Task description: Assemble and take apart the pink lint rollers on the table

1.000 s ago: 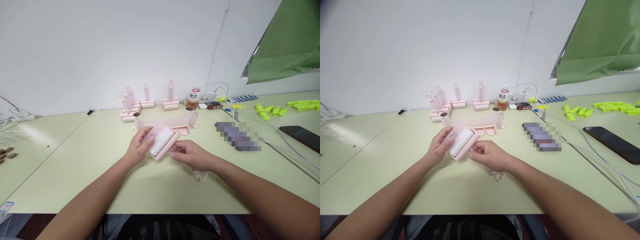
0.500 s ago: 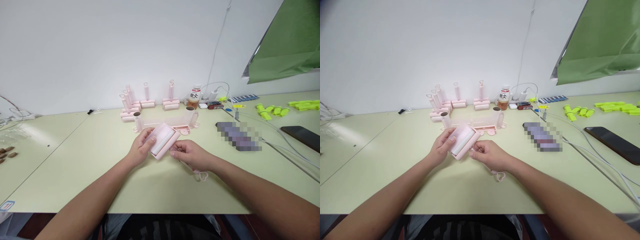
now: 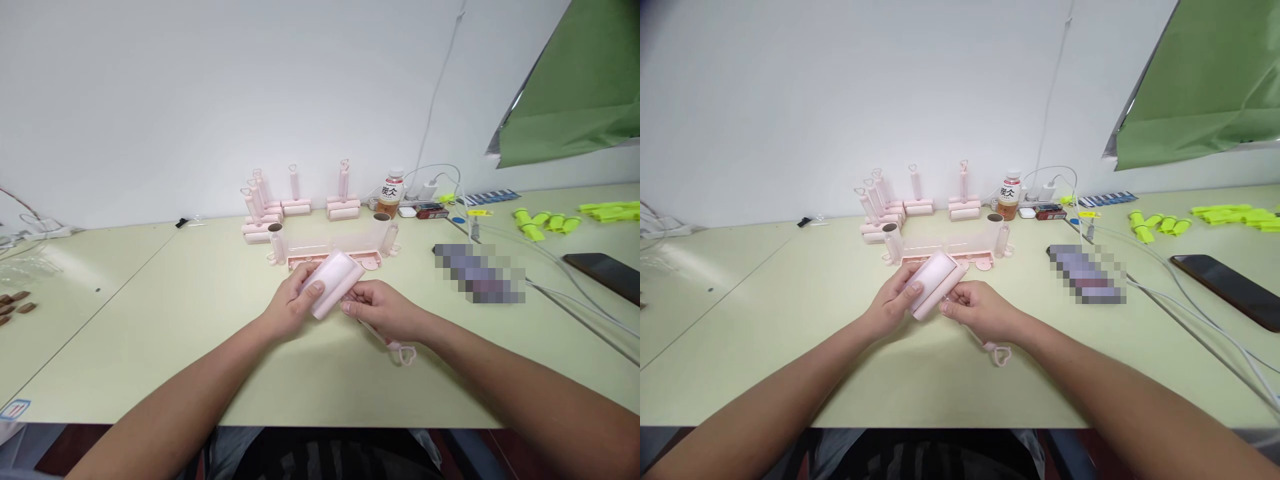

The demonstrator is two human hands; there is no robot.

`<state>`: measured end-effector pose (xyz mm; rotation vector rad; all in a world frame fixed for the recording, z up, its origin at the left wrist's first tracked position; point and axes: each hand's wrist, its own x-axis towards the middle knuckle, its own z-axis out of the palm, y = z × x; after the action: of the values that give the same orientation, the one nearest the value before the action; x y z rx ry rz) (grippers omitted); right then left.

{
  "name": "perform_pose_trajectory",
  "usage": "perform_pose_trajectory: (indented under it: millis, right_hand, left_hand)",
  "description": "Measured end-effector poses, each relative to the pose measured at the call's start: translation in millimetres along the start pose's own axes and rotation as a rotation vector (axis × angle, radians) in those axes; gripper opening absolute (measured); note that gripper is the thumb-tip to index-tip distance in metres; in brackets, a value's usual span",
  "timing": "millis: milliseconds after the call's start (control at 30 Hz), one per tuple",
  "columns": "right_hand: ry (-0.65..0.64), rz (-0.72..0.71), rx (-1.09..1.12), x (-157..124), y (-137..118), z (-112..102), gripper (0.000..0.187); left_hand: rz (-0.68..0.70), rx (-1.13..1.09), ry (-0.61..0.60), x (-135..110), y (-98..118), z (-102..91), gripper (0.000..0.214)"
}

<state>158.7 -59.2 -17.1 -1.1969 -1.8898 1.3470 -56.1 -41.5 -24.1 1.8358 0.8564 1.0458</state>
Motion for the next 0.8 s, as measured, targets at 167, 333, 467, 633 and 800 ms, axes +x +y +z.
perform_pose_trajectory:
  millis: [167, 333, 467, 633, 800]
  right_hand:
    - [-0.004, 0.007, -0.004, -0.2, -2.0, 0.9, 0.034]
    - [0.003, 0.034, -0.008, -1.4, -4.4, 1.3, 0.033]
    - [0.006, 0.026, -0.008, -0.9, -3.7, 1.5, 0.032]
    - [0.014, 0.008, -0.022, -0.4, -2.3, 1.9, 0.032]
    - [0.006, 0.014, -0.013, -0.7, -2.3, 2.2, 0.033]
  left_hand:
    - [-0.016, 0.014, -0.012, 0.3, -1.6, -2.5, 0.045]
    - [-0.024, 0.02, -0.007, 0.1, -3.0, -2.6, 0.045]
    - [-0.02, 0.021, -0.007, 0.0, -1.8, -2.5, 0.045]
    - [-0.028, 0.025, -0.006, 0.4, -1.4, -2.7, 0.045]
    - [-0.03, 0.02, -0.014, -0.1, -2.0, -3.0, 0.044]
